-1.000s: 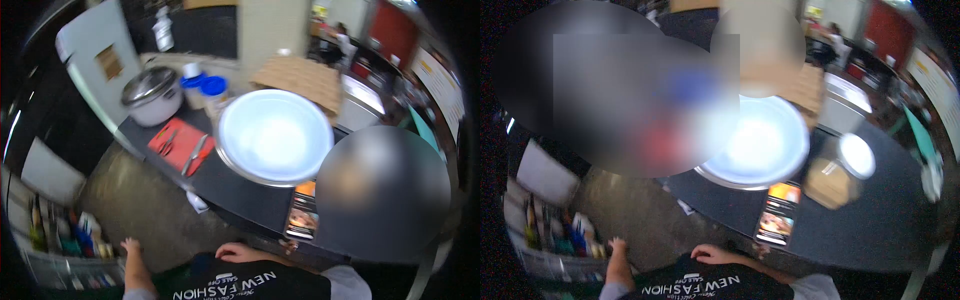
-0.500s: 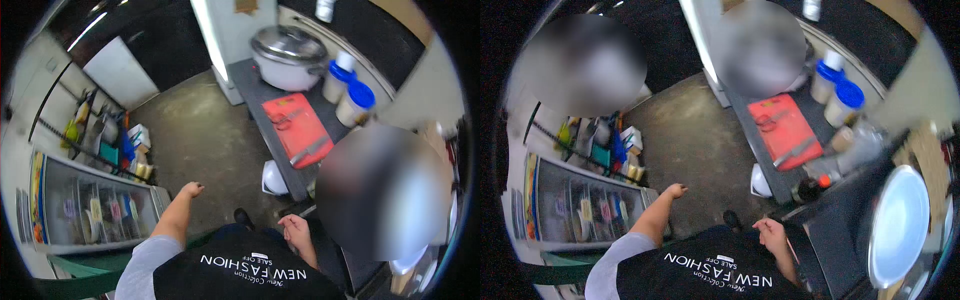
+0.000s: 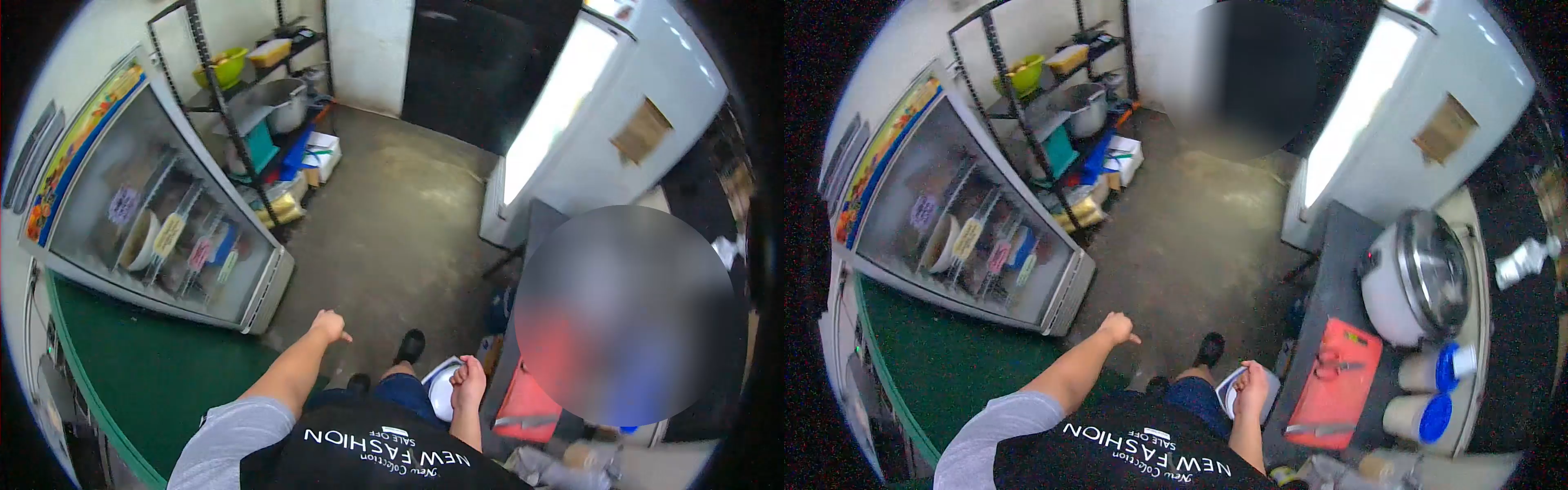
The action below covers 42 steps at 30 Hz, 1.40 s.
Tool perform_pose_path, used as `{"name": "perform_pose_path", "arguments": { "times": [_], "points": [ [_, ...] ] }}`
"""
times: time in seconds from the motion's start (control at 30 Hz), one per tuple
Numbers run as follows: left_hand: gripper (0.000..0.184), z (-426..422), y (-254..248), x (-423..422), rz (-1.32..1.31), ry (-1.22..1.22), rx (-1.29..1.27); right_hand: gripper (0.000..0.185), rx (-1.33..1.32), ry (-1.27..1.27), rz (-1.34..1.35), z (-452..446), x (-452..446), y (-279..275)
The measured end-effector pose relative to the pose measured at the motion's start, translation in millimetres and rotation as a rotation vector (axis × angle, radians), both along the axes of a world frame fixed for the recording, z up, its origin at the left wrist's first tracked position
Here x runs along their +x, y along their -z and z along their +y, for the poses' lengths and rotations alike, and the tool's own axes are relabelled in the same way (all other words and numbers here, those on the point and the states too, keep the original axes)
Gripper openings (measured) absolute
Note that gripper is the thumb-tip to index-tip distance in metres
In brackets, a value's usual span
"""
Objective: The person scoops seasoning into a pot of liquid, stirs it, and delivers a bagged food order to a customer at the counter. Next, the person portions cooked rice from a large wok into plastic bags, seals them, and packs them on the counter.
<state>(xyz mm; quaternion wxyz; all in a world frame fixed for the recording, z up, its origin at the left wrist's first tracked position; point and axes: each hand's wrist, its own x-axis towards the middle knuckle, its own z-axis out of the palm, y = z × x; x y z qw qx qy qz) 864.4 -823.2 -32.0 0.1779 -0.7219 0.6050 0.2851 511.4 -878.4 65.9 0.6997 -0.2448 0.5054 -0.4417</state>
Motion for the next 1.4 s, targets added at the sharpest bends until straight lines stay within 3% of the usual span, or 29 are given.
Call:
{"name": "perform_pose_path", "arguments": {
  "times": [0.13,0.2,0.3,0.4,0.5,0.57,0.67,0.8,0.93,0.97,1.0,1.03,1.1,1.17,1.27,1.4],
  "points": [
    [0.065,33,15,41,-0.053,-0.275,0.011,0.016,-0.002,-0.183,-0.081,-105,35,-3],
    [0.062,61,18,57,-0.149,-0.529,0.008,0.014,-0.005,-0.32,-0.049,-150,45,4],
    [0.053,100,19,66,-0.021,-0.955,-0.021,0.015,-0.076,-0.639,0.155,-213,61,-13],
    [0.041,104,23,48,0.082,-1.387,-0.279,0.017,-0.198,-0.894,0.218,-281,86,-19],
    [0.032,84,22,32,0.266,-1.394,-0.308,0.017,-0.35,-1.055,0.325,-340,130,-23],
    [0.031,82,62,28,0.252,-1.284,-0.28,0.017,-0.429,-1.128,0.39,-375,173,-25],
    [0.032,60,74,42,0.245,-1.188,-0.205,0.018,-0.506,-1.26,0.238,-394,258,-60],
    [0.036,41,114,102,0.294,-1.18,-0.024,0.023,-1.014,-1.652,-0.257,-375,366,-164],
    [0.042,15,126,196,0.304,-1.103,0.048,0.01,-1.215,-1.97,-1.1,-326,429,-284],
    [0.044,7,141,228,0.279,-1.097,0.101,0.017,-1.333,-2.038,-1.257,-322,447,-305],
    [0.043,8,153,257,0.301,-1.093,-0.043,0.027,-1.456,-2.096,-1.422,-321,467,-321],
    [0.042,-9,129,285,0.356,-1.166,0.025,0.025,-1.471,-2.015,-1.43,-320,486,-329],
    [0.038,-41,71,318,0.228,-1.31,-0.237,0.023,-1.579,-1.982,-1.409,-328,525,-331],
    [0.035,-50,76,359,0.183,-1.392,-0.36,0.018,-1.618,-1.901,-1.453,-332,555,-327],
    [0.033,-71,65,390,0.232,-1.44,-0.51,0.018,-1.407,-1.914,-1.574,-341,588,-319],
    [0.031,-107,35,383,0.246,-1.511,-0.391,0.015,-1.196,-1.72,-1.751,-354,624,-300]
  ]
}}
